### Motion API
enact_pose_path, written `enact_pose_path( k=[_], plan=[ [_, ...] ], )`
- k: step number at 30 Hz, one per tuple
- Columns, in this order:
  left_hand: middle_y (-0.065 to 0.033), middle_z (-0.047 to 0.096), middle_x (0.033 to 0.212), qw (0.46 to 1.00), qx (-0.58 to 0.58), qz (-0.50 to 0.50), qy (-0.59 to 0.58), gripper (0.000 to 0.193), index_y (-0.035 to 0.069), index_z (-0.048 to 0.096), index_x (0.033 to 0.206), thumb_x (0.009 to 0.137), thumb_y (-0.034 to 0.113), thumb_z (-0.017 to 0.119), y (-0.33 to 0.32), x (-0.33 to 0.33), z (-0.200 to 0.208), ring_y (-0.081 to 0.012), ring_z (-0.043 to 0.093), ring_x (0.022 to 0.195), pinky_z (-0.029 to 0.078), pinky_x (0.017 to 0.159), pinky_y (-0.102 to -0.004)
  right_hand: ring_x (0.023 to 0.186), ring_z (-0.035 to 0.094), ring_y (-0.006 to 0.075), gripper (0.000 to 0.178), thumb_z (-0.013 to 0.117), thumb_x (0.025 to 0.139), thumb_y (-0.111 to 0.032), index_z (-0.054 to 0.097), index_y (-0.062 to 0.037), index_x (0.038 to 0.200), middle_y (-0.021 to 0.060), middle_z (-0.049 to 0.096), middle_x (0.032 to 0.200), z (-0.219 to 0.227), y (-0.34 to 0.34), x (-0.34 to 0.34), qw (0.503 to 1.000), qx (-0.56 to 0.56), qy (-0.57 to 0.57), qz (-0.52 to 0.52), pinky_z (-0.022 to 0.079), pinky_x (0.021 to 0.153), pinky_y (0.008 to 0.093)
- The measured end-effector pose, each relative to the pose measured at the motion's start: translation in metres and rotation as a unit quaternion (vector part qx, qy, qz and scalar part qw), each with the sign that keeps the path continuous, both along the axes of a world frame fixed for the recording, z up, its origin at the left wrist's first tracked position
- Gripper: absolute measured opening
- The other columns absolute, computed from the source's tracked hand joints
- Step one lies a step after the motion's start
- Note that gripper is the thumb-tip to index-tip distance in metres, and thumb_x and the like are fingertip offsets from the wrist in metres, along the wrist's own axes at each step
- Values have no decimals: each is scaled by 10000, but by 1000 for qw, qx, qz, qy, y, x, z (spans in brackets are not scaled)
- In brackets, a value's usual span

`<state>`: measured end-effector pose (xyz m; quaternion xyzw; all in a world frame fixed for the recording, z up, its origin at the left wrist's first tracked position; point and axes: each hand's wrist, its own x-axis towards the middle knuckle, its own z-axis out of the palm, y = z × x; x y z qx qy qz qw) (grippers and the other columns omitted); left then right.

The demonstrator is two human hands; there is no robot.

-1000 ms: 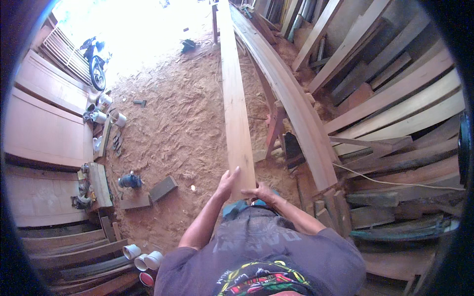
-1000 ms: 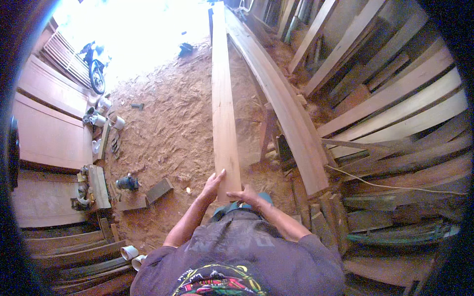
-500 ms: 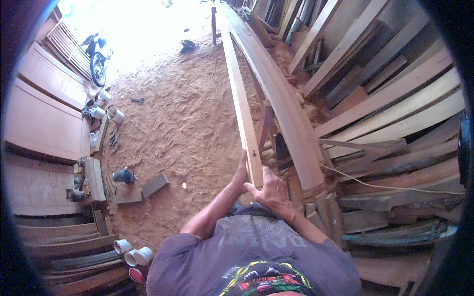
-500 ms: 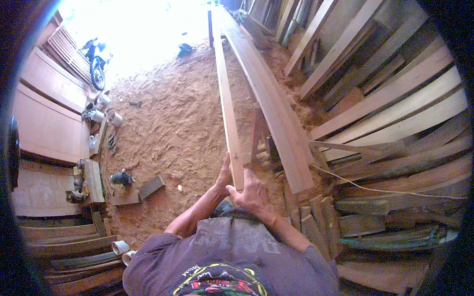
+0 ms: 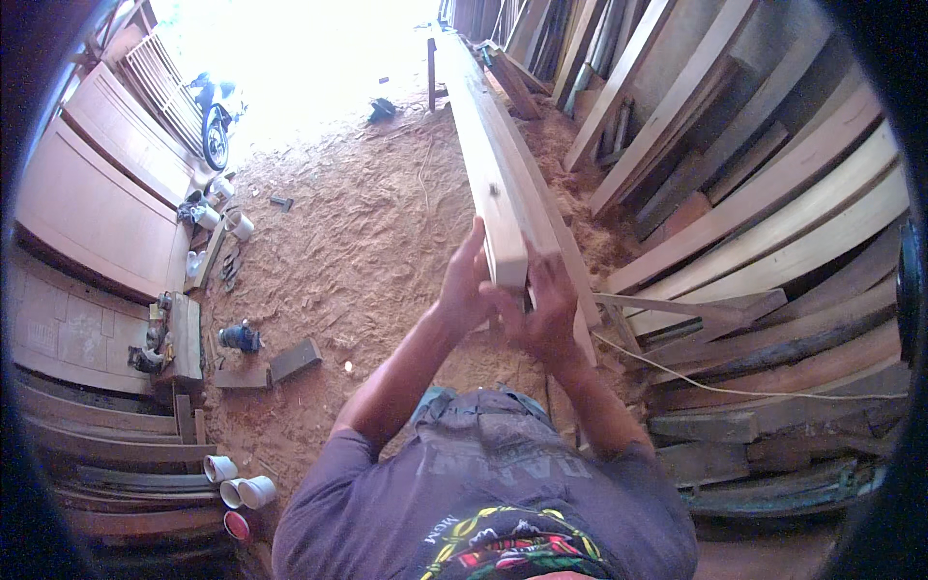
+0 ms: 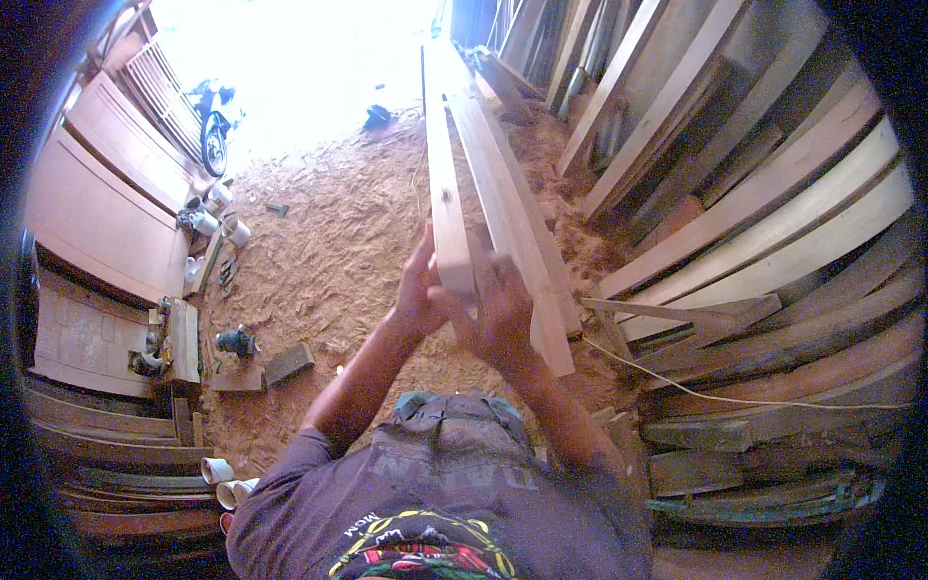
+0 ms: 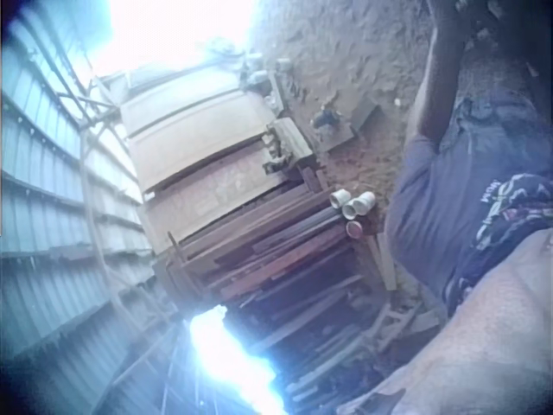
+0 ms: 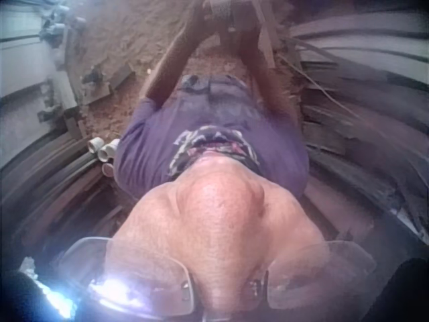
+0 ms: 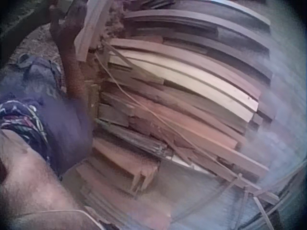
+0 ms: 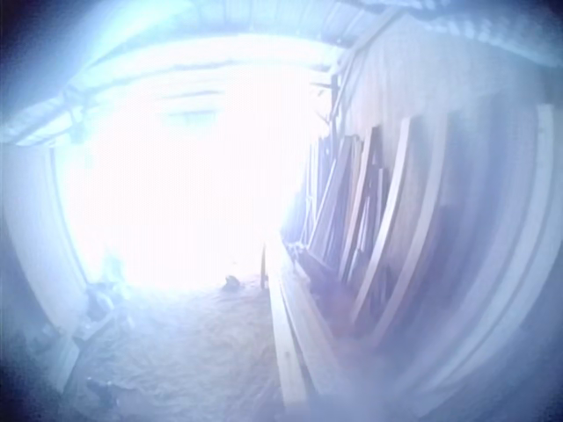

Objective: The person repeatedly picks up, inspects, and places long wooden planks on a workbench in a cluttered workshop. They also use a tape measure to measure one of the planks.

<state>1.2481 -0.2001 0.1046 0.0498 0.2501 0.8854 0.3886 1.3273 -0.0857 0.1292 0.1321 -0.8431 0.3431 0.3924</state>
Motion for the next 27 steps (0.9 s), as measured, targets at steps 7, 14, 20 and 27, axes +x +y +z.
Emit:
enact_pose_path(
  k=[7, 14, 20, 27],
  plan=[
    [-110, 635, 1180, 993, 28, 23, 117, 628, 56, 534, 1351, 1075, 601, 388, 27, -28, 64, -225, 662, 1037, 571, 866, -389, 775, 574, 223, 379, 828, 853, -206, 677, 9, 1126, 106, 572, 888, 60, 23, -33, 995, -42, 94, 10, 481, 666, 347],
    [-75, 635, 1172, 987, 19, 73, 143, 591, 90, 550, 1343, 1083, 591, 376, 51, -26, 88, -196, 648, 1060, 555, 911, -385, 748, 557, 174, 371, 838, 845, -193, 700, 7, 1126, 73, 571, 869, 79, 42, -45, 987, -32, 157, 11, 461, 620, 307],
    [-56, 637, 1154, 981, 21, 81, 175, 593, 100, 557, 1333, 1081, 604, 371, 56, -29, 104, -185, 645, 1066, 555, 909, -386, 752, 558, 167, 422, 839, 845, -184, 698, 3, 1196, 67, 572, 880, 91, 47, -49, 986, -50, 159, 7, 464, 626, 300],
    [-57, 641, 1111, 974, 52, 78, 208, 592, 102, 567, 1320, 1085, 602, 354, 58, -30, 113, -182, 653, 1027, 565, 869, -367, 758, 558, 131, 500, 856, 837, -201, 688, -10, 1267, 50, 553, 892, 99, 44, -51, 986, -98, 133, 22, 470, 623, 275]
  ],
)
